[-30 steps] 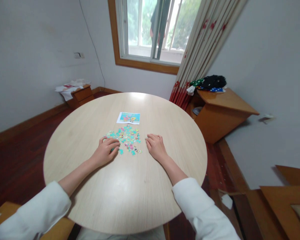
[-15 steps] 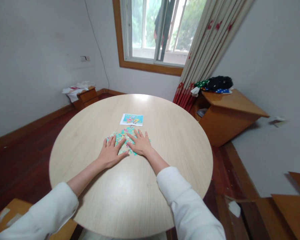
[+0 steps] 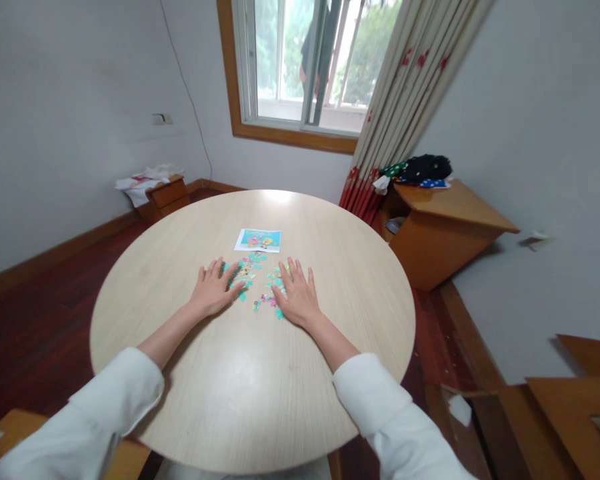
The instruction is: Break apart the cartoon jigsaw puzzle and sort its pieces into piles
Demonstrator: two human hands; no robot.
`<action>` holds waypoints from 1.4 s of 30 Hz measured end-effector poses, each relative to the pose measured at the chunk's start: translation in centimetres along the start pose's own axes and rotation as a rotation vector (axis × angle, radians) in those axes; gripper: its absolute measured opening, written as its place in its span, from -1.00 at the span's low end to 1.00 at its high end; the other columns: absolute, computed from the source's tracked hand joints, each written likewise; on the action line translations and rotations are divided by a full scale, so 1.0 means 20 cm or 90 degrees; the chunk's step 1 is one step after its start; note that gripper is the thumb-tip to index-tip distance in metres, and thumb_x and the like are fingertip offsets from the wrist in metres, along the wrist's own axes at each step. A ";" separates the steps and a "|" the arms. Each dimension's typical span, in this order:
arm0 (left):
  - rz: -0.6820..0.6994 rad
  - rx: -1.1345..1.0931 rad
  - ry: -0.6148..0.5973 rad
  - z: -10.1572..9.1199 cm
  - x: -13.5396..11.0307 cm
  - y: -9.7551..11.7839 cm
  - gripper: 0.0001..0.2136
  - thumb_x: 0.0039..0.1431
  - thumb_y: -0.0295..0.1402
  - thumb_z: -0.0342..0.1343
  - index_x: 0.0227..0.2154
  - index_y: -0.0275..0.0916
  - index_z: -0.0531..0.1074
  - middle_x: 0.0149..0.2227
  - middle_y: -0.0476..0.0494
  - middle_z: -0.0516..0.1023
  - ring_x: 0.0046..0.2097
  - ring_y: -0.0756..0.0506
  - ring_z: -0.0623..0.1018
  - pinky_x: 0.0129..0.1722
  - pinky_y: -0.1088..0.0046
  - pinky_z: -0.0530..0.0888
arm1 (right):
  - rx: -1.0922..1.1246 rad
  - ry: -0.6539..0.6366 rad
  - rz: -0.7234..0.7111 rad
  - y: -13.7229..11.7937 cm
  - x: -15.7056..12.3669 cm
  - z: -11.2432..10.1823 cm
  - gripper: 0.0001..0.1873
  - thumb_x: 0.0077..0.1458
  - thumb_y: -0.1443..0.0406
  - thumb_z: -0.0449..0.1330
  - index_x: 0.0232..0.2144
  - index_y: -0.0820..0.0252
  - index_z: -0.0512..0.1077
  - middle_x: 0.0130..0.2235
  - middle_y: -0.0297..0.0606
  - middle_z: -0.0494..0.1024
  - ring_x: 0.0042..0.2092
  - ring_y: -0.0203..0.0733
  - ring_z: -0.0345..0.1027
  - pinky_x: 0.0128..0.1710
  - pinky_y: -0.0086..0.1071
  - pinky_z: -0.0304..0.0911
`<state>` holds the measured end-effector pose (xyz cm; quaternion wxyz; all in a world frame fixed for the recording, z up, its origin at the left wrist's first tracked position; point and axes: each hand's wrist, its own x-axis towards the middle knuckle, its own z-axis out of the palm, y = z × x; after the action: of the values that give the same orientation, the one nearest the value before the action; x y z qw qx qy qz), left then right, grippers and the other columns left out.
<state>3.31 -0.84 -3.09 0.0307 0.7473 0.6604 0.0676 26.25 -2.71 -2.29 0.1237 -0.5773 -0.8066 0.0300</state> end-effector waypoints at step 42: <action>0.135 -0.056 0.059 0.03 0.05 0.01 -0.52 0.31 -0.21 -0.20 0.25 -0.24 0.10 0.28 -0.36 0.13 0.31 -0.20 0.11 0.24 0.04 0.06 | 0.107 -0.012 -0.307 -0.13 -0.21 0.01 -0.54 0.27 0.17 -0.08 0.15 0.18 0.29 0.20 -0.12 0.32 0.26 -0.10 0.09 0.27 -0.05 -0.09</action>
<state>3.63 0.16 -3.70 0.0254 0.8069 0.5747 0.1337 24.97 -7.55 -2.75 0.1671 -0.3553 -0.9169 0.0720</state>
